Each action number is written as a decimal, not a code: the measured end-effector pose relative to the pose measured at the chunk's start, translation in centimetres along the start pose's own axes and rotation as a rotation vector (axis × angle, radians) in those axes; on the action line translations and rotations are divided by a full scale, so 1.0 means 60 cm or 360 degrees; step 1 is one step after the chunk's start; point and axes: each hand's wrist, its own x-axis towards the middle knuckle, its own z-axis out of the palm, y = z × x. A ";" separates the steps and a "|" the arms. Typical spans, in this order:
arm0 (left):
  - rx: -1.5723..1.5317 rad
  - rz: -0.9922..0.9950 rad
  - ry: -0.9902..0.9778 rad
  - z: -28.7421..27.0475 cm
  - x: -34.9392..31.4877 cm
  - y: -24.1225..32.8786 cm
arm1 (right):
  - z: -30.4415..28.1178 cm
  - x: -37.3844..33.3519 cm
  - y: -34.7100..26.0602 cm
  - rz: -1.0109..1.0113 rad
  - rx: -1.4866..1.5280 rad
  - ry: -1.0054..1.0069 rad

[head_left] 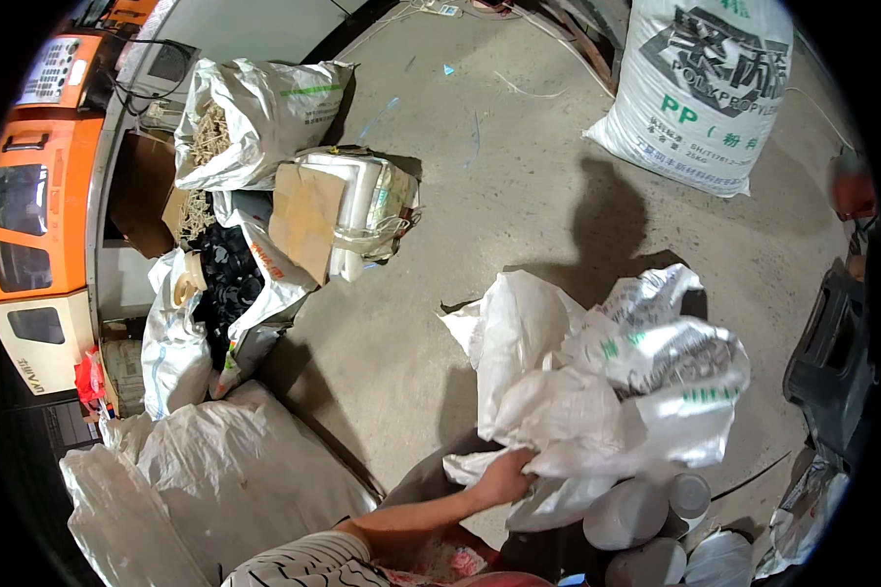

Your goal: The person walks through a cluttered workshop and retrieves white ceramic mugs from a large sack. They spray the mugs with a cleaning solution and wipe them with a cloth, handling them one by one. The person then stacks the cleaned mugs on a metal table.

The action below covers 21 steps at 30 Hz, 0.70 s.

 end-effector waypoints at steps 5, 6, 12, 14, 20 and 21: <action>-0.0036 0.0061 -0.0058 0.013 0.002 -0.045 | 0.068 0.058 -0.036 -0.0015 0.0021 -0.0015; -0.0023 0.0091 -0.0050 0.009 0.008 -0.043 | 0.078 0.066 -0.039 -0.0010 0.0026 -0.0023; -0.0104 0.0192 -0.0089 -0.007 0.033 -0.040 | 0.105 0.099 -0.058 -0.0039 0.0052 -0.0061; -0.0106 0.0261 -0.0034 -0.011 0.032 -0.032 | 0.110 0.109 -0.065 -0.0065 0.0068 -0.0070; -0.0102 0.0080 -0.0257 -0.031 0.031 -0.017 | 0.122 0.118 -0.075 -0.0087 0.0083 -0.0127; -0.0094 0.0068 -0.0231 -0.027 0.028 -0.019 | 0.125 0.119 -0.076 -0.0092 0.0095 -0.0136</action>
